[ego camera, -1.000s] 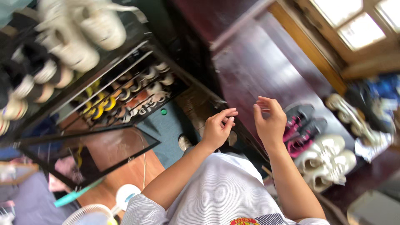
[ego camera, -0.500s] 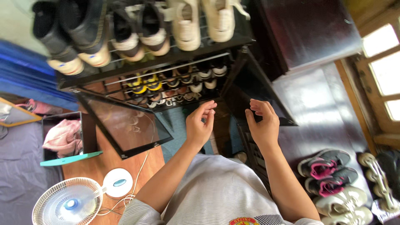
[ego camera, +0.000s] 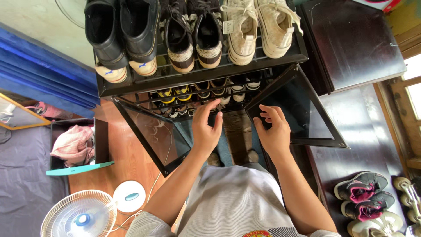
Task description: The person takes pairs of shoes off a multi-tier shoe rack one at a time, holds and turns each shoe, and places the pairs on a nearby wooden table and floor. They then arrange the pairs in a row on the table and reposition pairs back onto the rack shelves.
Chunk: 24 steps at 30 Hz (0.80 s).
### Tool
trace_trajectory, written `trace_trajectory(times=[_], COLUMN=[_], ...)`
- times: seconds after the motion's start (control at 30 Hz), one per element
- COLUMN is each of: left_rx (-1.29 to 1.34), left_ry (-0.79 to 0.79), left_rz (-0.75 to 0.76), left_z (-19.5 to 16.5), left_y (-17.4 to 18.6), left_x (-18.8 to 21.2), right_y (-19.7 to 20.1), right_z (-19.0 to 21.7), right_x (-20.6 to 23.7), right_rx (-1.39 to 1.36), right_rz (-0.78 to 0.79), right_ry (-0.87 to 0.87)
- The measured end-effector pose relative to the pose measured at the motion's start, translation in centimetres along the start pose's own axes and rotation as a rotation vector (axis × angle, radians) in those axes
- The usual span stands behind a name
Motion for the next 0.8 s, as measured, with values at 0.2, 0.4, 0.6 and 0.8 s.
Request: trace_trajectory(times=[0.2, 0.4, 0.6, 0.8], left_rx=[-0.041, -0.101, -0.211, -0.369], left_ry=[-0.011, -0.001, -0.03, 0.008], left_rz=[-0.032, -0.058, -0.147, -0.273], left_z=[0.4, 1.2, 1.6, 2.8], left_y=[-0.3, -1.6, -1.0, 0.2], left_x=[-2.3, -5.1, -9.8, -12.8], right_y=[-0.3, -1.0, -3.3, -6.4], right_z=[0.2, 0.4, 2.4, 4.9], right_x=[-2.2, -6.4, -12.8, -17.6], right_rx=[-0.003, -0.032, -0.114, -0.193], right_rz=[0.018, 0.045, 0.129, 0.278], right_ry=[-0.018, 0.046, 0.168, 0.291])
Point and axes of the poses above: each hand's wrist, its own x-axis away from the middle knuckle, its own y-axis out of the back of the hand, z = x × y, the point moved 8 cm from there along -x, towards the middle knuckle, and after that the axes turned 7 degrees about -x, right-handed, at the moved point
